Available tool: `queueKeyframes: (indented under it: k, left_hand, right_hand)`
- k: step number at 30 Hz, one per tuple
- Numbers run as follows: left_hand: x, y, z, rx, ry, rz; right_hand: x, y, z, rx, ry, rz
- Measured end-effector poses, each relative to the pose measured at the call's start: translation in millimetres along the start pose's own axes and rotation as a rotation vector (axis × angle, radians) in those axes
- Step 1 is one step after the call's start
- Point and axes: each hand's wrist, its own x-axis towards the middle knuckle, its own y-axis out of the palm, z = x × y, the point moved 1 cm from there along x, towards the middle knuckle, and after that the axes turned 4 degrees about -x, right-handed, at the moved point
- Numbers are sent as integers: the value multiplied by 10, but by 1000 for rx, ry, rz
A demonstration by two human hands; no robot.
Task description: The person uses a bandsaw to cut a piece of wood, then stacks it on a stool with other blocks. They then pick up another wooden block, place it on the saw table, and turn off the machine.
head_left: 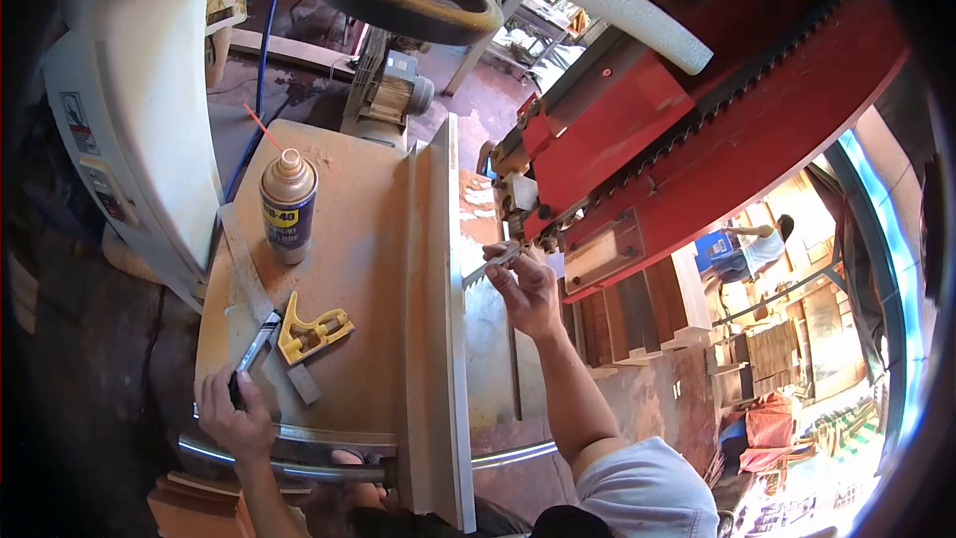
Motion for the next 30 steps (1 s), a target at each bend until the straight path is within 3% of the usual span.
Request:
queueKeyframes:
  k: [2, 4, 10, 17, 20, 23, 27, 30]
  left_hand:
    - [2, -11, -4, 7, 1, -2]
    - [-27, 3, 39, 4, -8, 7]
    - [-8, -4, 8, -11, 11, -27]
    - [-6, 7, 29, -22, 34, -54]
    - [-21, 9, 47, -11, 15, -41]
    - [-33, 16, 42, -31, -59, -14]
    - [-41, 24, 120, -4, 6, 16]
    - [149, -151, -170, 54, 52, -6]
  right_hand:
    - [-28, 58, -90, 158, 111, -3]
    - [-24, 36, -112, 38, 33, 23]
    - [-104, 135, -347, 79, 66, 112]
    - [-313, 425, -528, -201, 7, 75]
    - [-366, 408, -439, -571, 3, 236]
    - [-286, 178, -230, -52, 124, 201]
    - [-71, -102, -22, 168, 136, 192]
    - [-94, -84, -316, 154, 213, 121]
